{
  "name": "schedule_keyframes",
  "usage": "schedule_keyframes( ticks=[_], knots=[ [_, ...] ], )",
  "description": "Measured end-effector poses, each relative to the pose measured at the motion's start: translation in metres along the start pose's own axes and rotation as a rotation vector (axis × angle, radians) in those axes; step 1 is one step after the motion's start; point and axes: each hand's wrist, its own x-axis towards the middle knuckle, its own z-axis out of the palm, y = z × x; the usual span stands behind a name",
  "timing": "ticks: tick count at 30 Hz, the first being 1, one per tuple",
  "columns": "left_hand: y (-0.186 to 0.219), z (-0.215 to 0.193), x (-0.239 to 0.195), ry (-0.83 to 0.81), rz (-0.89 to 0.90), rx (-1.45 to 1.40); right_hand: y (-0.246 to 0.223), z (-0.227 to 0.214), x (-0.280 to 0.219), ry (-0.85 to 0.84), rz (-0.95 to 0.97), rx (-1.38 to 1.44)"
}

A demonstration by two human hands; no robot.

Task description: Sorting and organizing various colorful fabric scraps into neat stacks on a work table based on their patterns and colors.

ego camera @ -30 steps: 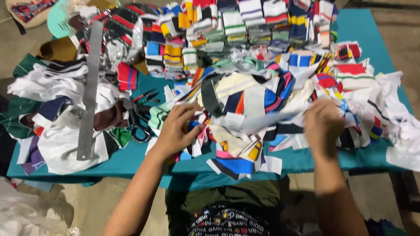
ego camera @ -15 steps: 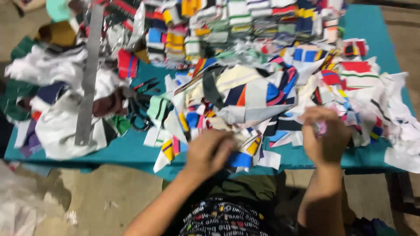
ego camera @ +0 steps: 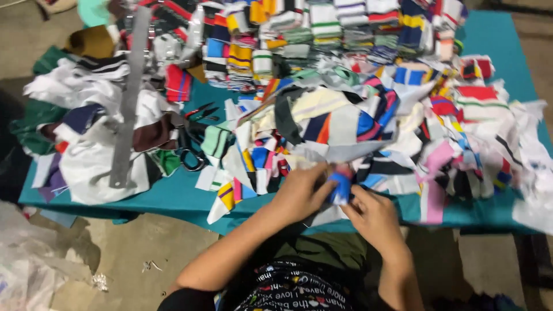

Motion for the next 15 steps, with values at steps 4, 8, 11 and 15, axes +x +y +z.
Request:
schedule_keyframes(
  ticks=[4,8,11,15],
  knots=[
    [0.031,-0.013,0.028,-0.034,0.01,-0.042,0.006,0.015,0.001,0.104,0.019,0.075],
    [0.04,-0.011,0.062,-0.098,0.155,-0.026,-0.006,0.011,0.003,0.165,-0.027,-0.004],
    [0.042,-0.015,0.082,-0.119,0.283,-0.02,-0.019,0.01,0.006,0.165,-0.053,-0.026],
    [0.028,-0.011,0.105,-0.241,0.44,0.03,-0.002,0.019,0.002,0.238,-0.051,0.047]
  ],
)
